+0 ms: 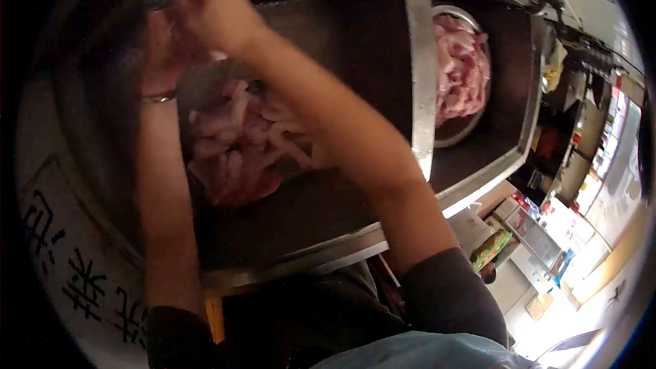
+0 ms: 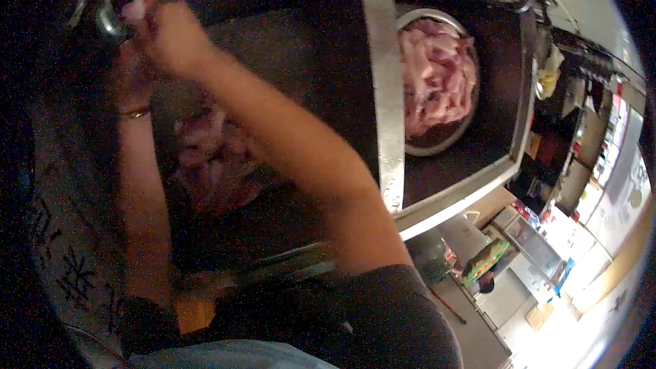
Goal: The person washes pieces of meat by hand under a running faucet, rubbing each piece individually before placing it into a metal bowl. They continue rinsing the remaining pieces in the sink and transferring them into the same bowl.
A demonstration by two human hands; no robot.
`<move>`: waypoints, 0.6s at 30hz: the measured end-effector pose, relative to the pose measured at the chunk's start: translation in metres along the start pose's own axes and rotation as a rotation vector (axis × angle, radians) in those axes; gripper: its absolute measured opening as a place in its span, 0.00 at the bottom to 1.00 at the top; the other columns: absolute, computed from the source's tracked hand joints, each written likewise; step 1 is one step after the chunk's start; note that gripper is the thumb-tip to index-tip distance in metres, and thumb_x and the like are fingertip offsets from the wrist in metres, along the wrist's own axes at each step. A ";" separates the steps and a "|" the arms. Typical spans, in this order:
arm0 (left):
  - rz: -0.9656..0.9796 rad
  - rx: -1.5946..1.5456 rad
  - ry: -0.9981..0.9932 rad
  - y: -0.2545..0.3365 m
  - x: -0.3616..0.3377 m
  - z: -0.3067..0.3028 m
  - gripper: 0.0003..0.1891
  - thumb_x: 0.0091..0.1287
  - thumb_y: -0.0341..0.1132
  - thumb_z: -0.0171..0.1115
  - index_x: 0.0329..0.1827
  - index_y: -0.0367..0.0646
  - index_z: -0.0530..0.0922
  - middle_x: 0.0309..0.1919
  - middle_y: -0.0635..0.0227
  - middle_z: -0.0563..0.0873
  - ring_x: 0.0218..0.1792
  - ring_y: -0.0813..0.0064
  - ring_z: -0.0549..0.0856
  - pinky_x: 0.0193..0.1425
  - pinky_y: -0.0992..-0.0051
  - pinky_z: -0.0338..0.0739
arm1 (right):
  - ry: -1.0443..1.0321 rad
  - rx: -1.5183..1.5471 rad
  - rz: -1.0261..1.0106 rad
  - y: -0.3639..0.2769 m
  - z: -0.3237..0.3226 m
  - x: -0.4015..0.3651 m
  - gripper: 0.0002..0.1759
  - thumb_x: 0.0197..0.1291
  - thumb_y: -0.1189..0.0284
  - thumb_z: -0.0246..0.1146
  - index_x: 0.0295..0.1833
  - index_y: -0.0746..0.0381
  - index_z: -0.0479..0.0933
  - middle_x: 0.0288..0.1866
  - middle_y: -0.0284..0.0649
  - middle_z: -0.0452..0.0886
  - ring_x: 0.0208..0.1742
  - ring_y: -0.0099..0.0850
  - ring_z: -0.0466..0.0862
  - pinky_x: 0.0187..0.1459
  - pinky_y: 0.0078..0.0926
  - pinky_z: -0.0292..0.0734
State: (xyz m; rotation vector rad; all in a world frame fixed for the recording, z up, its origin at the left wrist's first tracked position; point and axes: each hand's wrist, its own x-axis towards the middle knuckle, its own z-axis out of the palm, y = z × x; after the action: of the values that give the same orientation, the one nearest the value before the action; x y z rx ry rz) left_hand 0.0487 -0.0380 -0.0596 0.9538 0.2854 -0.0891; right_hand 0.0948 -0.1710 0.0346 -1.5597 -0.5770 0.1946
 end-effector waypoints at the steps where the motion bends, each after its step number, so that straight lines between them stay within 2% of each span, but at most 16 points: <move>1: 0.055 -0.071 -0.057 0.003 0.000 0.004 0.25 0.65 0.52 0.44 0.56 0.41 0.64 0.46 0.69 0.76 0.41 0.77 0.78 0.42 0.80 0.73 | -0.019 -0.014 -0.053 0.001 -0.006 0.004 0.13 0.53 0.69 0.56 0.42 0.65 0.74 0.34 0.49 0.78 0.33 0.47 0.78 0.38 0.37 0.74; 2: 0.133 0.103 -0.229 0.010 -0.004 0.003 0.24 0.65 0.52 0.45 0.55 0.43 0.66 0.44 0.71 0.77 0.38 0.79 0.78 0.38 0.81 0.72 | -0.040 -0.023 -0.106 0.003 -0.010 0.009 0.15 0.52 0.68 0.58 0.43 0.65 0.74 0.34 0.47 0.78 0.31 0.44 0.79 0.37 0.34 0.74; 3: 0.200 0.275 -0.404 0.022 -0.009 0.022 0.23 0.65 0.52 0.45 0.54 0.44 0.68 0.42 0.73 0.78 0.35 0.80 0.78 0.34 0.82 0.72 | -0.017 0.018 -0.248 0.012 -0.013 0.021 0.11 0.58 0.67 0.53 0.39 0.64 0.71 0.31 0.42 0.77 0.30 0.35 0.77 0.35 0.28 0.72; 4: -0.033 0.373 -0.266 0.025 -0.003 0.021 0.22 0.65 0.52 0.45 0.53 0.46 0.69 0.39 0.74 0.78 0.34 0.82 0.77 0.32 0.82 0.71 | 0.007 0.058 -0.391 0.020 -0.016 0.030 0.12 0.64 0.66 0.48 0.35 0.64 0.68 0.27 0.37 0.75 0.29 0.25 0.75 0.33 0.22 0.70; 5: -0.263 0.458 -0.126 0.026 0.004 0.018 0.21 0.65 0.51 0.45 0.53 0.47 0.71 0.37 0.76 0.78 0.32 0.84 0.76 0.29 0.81 0.71 | 0.029 0.309 -0.210 0.009 -0.024 0.032 0.12 0.64 0.66 0.47 0.35 0.64 0.69 0.27 0.39 0.76 0.30 0.27 0.76 0.35 0.24 0.71; 6: -0.260 0.468 -0.107 0.022 0.002 0.023 0.21 0.65 0.51 0.45 0.53 0.47 0.71 0.37 0.76 0.78 0.32 0.84 0.76 0.29 0.81 0.71 | 0.044 0.549 -0.022 -0.011 -0.037 0.037 0.12 0.65 0.67 0.47 0.36 0.64 0.69 0.27 0.40 0.78 0.32 0.28 0.78 0.37 0.25 0.72; 7: -0.141 0.481 -0.114 0.012 0.000 0.030 0.21 0.65 0.51 0.45 0.52 0.47 0.72 0.36 0.75 0.78 0.31 0.84 0.76 0.29 0.81 0.70 | 0.145 0.422 0.014 -0.031 -0.050 0.045 0.12 0.65 0.67 0.47 0.36 0.64 0.69 0.26 0.41 0.78 0.33 0.29 0.78 0.39 0.26 0.73; 8: -0.020 0.492 -0.125 0.000 0.000 0.037 0.21 0.66 0.52 0.44 0.51 0.47 0.72 0.34 0.74 0.78 0.30 0.84 0.75 0.29 0.80 0.70 | 0.137 0.504 0.020 -0.044 -0.059 0.051 0.13 0.65 0.66 0.47 0.36 0.65 0.69 0.27 0.40 0.79 0.33 0.28 0.78 0.40 0.25 0.72; 10: 0.220 0.514 -0.155 -0.012 -0.002 0.044 0.21 0.66 0.52 0.42 0.49 0.47 0.74 0.32 0.72 0.77 0.29 0.85 0.73 0.28 0.79 0.70 | 0.131 0.412 -0.003 -0.044 -0.065 0.052 0.14 0.64 0.64 0.48 0.37 0.66 0.69 0.28 0.41 0.79 0.33 0.29 0.78 0.41 0.25 0.72; 11: 0.222 0.520 -0.147 -0.010 -0.003 0.042 0.21 0.66 0.52 0.42 0.49 0.47 0.74 0.32 0.72 0.77 0.29 0.85 0.73 0.28 0.79 0.70 | 0.125 0.420 -0.004 -0.043 -0.064 0.046 0.14 0.64 0.64 0.48 0.37 0.66 0.69 0.28 0.41 0.79 0.33 0.29 0.78 0.41 0.25 0.72; 13: 0.294 0.646 0.096 -0.001 -0.008 0.040 0.20 0.67 0.50 0.42 0.46 0.45 0.74 0.31 0.73 0.77 0.29 0.85 0.72 0.33 0.79 0.70 | 0.053 0.279 0.304 -0.027 -0.058 0.021 0.17 0.62 0.63 0.51 0.42 0.68 0.70 0.34 0.43 0.78 0.38 0.33 0.79 0.42 0.28 0.73; 14: 0.329 0.706 0.219 0.002 -0.010 0.039 0.19 0.67 0.49 0.41 0.44 0.44 0.74 0.31 0.74 0.76 0.30 0.85 0.71 0.35 0.79 0.70 | -0.018 0.207 0.271 -0.011 -0.050 0.010 0.19 0.61 0.62 0.53 0.47 0.68 0.68 0.38 0.46 0.77 0.41 0.35 0.78 0.43 0.29 0.73; 15: 0.331 0.712 0.225 0.002 -0.011 0.037 0.19 0.67 0.49 0.41 0.44 0.44 0.74 0.31 0.74 0.76 0.30 0.85 0.71 0.35 0.79 0.70 | -0.083 0.137 0.237 -0.010 -0.038 0.005 0.23 0.60 0.61 0.55 0.52 0.69 0.66 0.43 0.48 0.76 0.45 0.37 0.77 0.43 0.30 0.73; 16: 0.391 0.723 0.206 0.001 -0.013 0.035 0.20 0.67 0.50 0.41 0.40 0.43 0.74 0.31 0.72 0.76 0.30 0.86 0.71 0.33 0.81 0.69 | -0.084 0.145 0.236 -0.009 -0.032 0.004 0.23 0.60 0.61 0.55 0.52 0.69 0.66 0.43 0.48 0.76 0.45 0.37 0.77 0.43 0.30 0.73; 18: 0.444 0.744 0.183 0.002 -0.015 0.033 0.21 0.68 0.50 0.40 0.37 0.41 0.74 0.31 0.71 0.76 0.30 0.87 0.71 0.32 0.82 0.68 | -0.197 -0.009 0.462 -0.011 -0.022 -0.001 0.28 0.59 0.62 0.56 0.59 0.67 0.59 0.49 0.52 0.73 0.50 0.39 0.75 0.44 0.31 0.72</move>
State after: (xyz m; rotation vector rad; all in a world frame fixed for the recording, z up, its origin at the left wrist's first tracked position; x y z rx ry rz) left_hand 0.0416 -0.0643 -0.0361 1.7487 0.2014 0.3236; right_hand 0.1011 -0.1913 0.0473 -1.6756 -0.3602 0.7023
